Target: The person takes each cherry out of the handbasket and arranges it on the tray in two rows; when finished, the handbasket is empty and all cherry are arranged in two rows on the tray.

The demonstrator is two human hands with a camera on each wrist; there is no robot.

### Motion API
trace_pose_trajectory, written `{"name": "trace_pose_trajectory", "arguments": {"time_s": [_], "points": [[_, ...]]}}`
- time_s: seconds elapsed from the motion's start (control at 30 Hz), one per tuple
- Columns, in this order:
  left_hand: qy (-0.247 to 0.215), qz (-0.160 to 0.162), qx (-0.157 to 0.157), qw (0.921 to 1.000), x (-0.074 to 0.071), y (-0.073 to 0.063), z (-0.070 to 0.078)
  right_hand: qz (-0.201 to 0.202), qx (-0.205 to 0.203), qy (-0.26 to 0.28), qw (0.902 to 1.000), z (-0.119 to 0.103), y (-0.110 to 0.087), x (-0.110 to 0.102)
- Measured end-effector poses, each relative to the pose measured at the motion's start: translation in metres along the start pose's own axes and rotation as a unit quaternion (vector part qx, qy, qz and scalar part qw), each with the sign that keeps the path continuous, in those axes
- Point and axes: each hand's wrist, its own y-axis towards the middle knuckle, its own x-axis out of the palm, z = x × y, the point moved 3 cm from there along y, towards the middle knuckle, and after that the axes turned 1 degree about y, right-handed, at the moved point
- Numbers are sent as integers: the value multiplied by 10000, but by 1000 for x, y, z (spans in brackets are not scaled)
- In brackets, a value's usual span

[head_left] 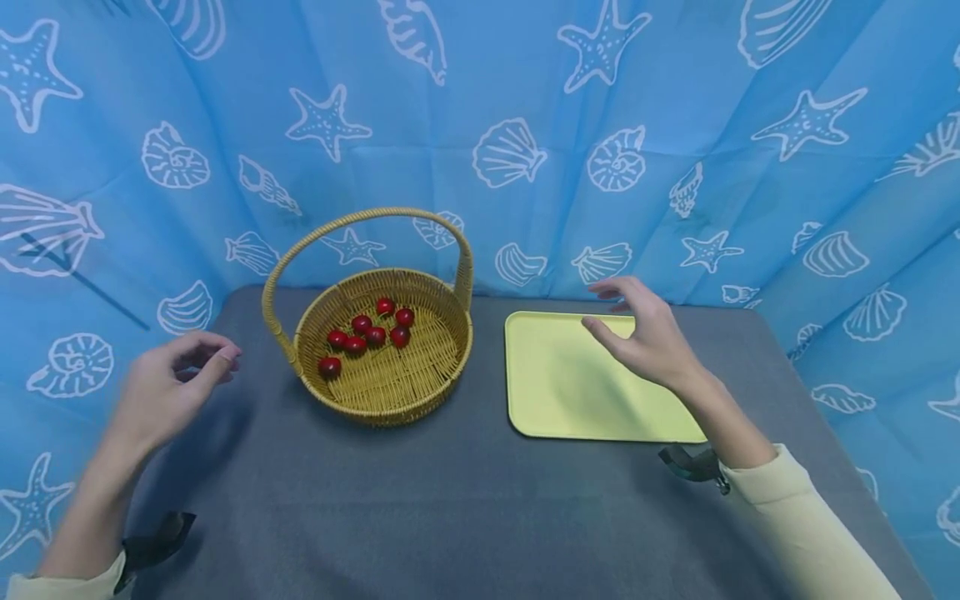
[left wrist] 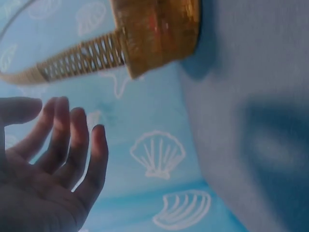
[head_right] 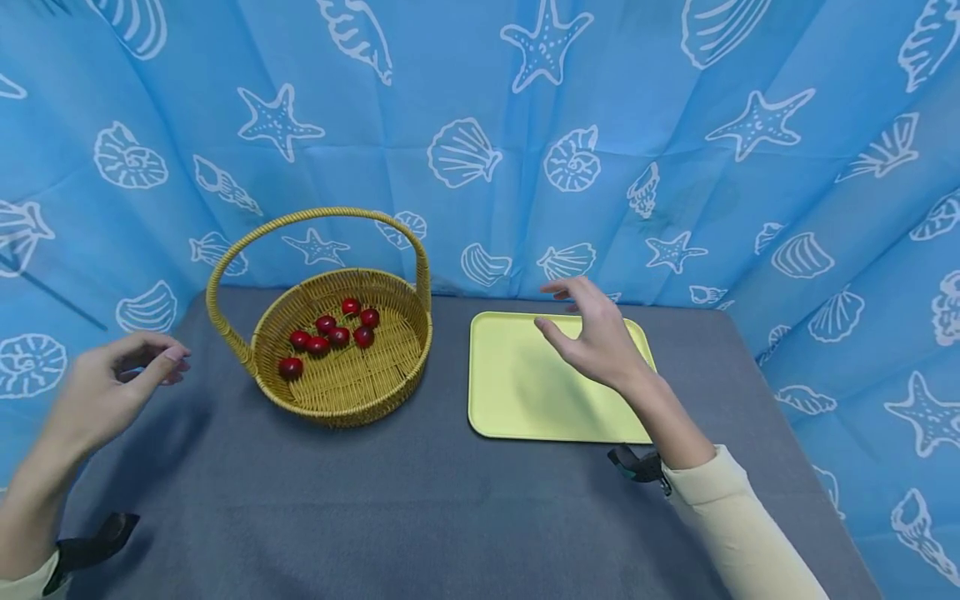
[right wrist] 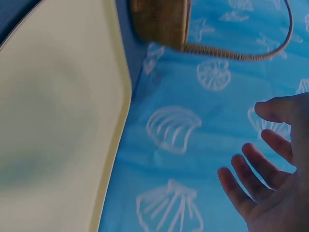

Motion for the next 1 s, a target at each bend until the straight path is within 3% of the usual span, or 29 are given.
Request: {"name": "trace_pose_trajectory", "arguments": {"time_s": [0.27, 0.63, 0.77, 1.0], "points": [[-117, -638, 10, 9979, 29, -11, 17, -721, 271, 1167, 9902, -23, 26, 38], [-545, -989, -314, 9931, 59, -27, 22, -1718, 319, 1638, 9709, -55, 61, 90], [-661, -972, -402, 9922, 67, -31, 23, -2107, 198, 1879, 9591, -67, 73, 109], [-534, -653, -668, 9942, 77, -37, 26, -2856, -226, 1906, 9389, -90, 96, 136]]}}
